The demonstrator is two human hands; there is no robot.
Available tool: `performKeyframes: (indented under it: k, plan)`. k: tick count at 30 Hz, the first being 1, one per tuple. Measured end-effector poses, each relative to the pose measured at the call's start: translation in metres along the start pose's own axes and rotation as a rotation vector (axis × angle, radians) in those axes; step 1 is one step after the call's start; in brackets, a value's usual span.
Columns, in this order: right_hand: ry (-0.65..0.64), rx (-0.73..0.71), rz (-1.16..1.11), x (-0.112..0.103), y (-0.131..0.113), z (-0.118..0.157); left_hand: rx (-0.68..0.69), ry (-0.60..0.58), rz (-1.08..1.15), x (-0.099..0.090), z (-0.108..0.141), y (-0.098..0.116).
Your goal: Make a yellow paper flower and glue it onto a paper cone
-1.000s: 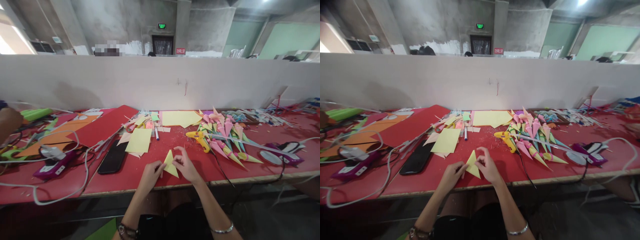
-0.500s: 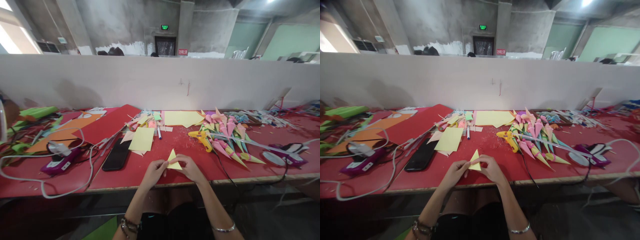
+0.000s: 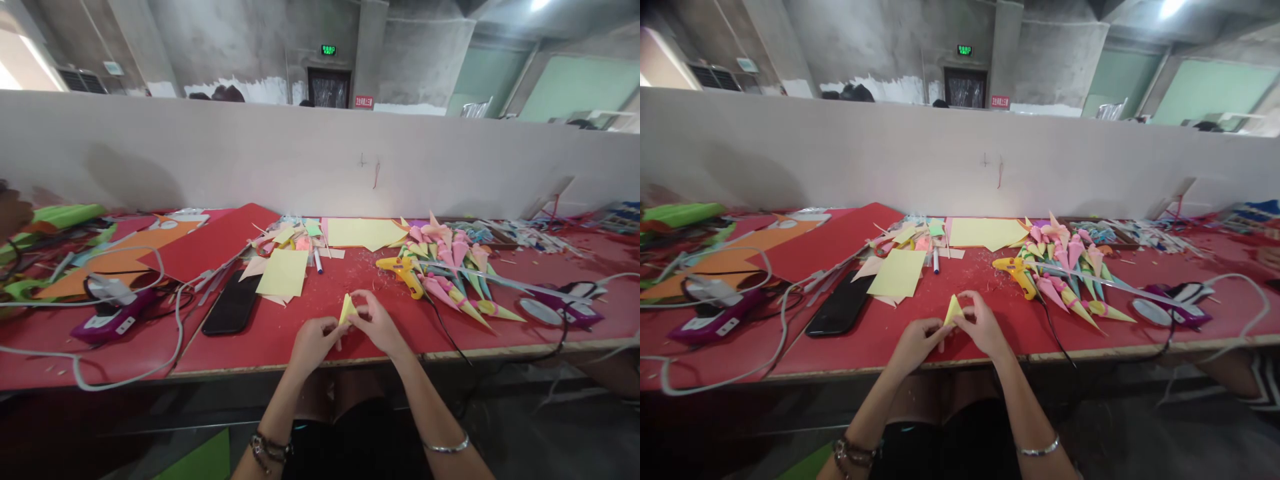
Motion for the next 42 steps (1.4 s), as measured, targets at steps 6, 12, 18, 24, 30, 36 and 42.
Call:
performKeyframes:
  k: [6, 12, 18, 24, 30, 36, 42]
  plan:
    - [-0.081, 0.006, 0.018, 0.0019, -0.0039, 0.0003, 0.016, -0.042, -0.022, 0.0002, 0.0028, -0.0009]
    - [-0.152, 0.047, 0.013, 0.0032, -0.0035, -0.0001, 0.094, -0.1, -0.113, 0.0001, 0.0045, 0.0024]
    - [-0.13, 0.095, 0.067, 0.0055, -0.0023, -0.0016, 0.117, -0.122, -0.17, 0.0011, 0.0042, 0.0032]
    - [-0.08, 0.041, 0.188, 0.0046, -0.0003, -0.0003, 0.074, -0.047, -0.186, 0.0029, 0.003, 0.0024]
    - [-0.078, 0.028, 0.156, 0.0055, -0.0033, 0.0011, 0.052, -0.059, -0.036, 0.0022, 0.0007, 0.0013]
    - [-0.116, 0.074, 0.136, 0.0069, -0.0042, 0.0003, 0.014, 0.068, 0.117, -0.0027, -0.0002, 0.002]
    - [-0.202, -0.019, 0.205, 0.0081, -0.0097, 0.0048, 0.064, 0.114, 0.051, -0.0039, 0.0019, 0.0034]
Point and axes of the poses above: each hand's wrist, its own z-axis away from the middle knuckle, its own x-axis out of the palm, y = z × x, the point moved 3 cm from there along -z, towards the middle knuckle, and after that the axes turned 12 degrees about z, right-handed, at the moved point
